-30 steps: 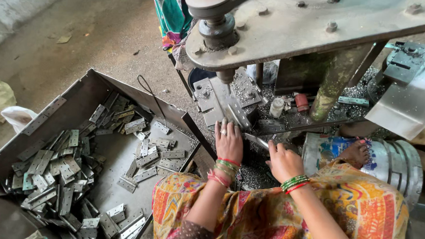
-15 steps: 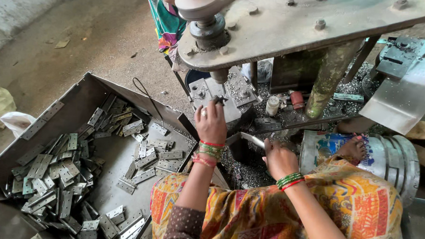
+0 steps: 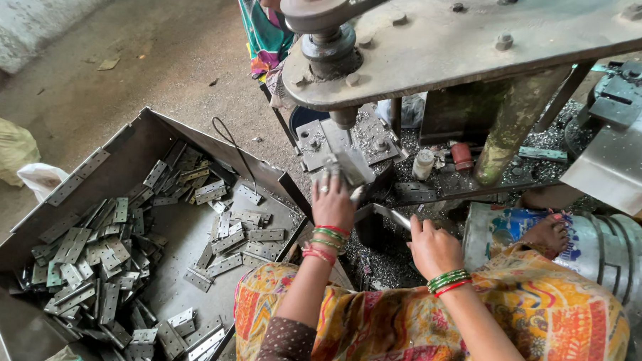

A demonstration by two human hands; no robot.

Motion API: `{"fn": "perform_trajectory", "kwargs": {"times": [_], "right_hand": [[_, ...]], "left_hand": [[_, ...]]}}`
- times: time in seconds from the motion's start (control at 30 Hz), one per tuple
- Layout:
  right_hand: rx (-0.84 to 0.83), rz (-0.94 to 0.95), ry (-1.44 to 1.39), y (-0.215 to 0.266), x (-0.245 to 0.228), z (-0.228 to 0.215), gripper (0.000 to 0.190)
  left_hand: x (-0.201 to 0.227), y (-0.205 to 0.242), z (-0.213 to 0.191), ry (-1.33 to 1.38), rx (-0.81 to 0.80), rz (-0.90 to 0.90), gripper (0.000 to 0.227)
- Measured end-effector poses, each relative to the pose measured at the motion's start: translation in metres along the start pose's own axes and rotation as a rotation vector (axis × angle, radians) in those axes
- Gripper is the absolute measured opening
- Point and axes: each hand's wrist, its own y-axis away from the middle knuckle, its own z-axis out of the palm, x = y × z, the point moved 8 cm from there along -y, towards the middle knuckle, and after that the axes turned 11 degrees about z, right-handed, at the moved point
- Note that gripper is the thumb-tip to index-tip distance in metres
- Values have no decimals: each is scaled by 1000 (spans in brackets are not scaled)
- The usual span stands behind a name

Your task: The person sits on the floor and operates a manual metal punching machine. They pick up small metal plates from a bin, place them under the press, and use a foot pedal to activate the punch. The finished pieces are dropped into a collection bin.

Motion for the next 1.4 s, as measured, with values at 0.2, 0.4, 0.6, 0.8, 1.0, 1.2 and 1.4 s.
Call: {"fn": "perform_trajectory", "kwargs": {"times": [0.2,0.4,0.6,0.8,1.0,1.2,1.4], "right_hand": [[80,-31,33,5,-2,-10,59],[-335,90,29,11,23,62,90],[-712,85,32,23,43,155,142],[-471,86,193,21,29,97,111],[-626,142,184,18,23,75,114],[-699,131,114,31,29,107,133],[-327,52,84,15,23,59,102]], "left_hand": [[16,-27,6,83,90,-17,46],[11,-35,0,68,69,-38,45],[4,-28,-1,139,13,-49,39],[5,-36,-3,62,139,-15,35],[-4,-59,11,123,70,-58,35],[5,-39,18,118,-20,-53,33],[-9,-54,12,114,-72,-61,29]]}}
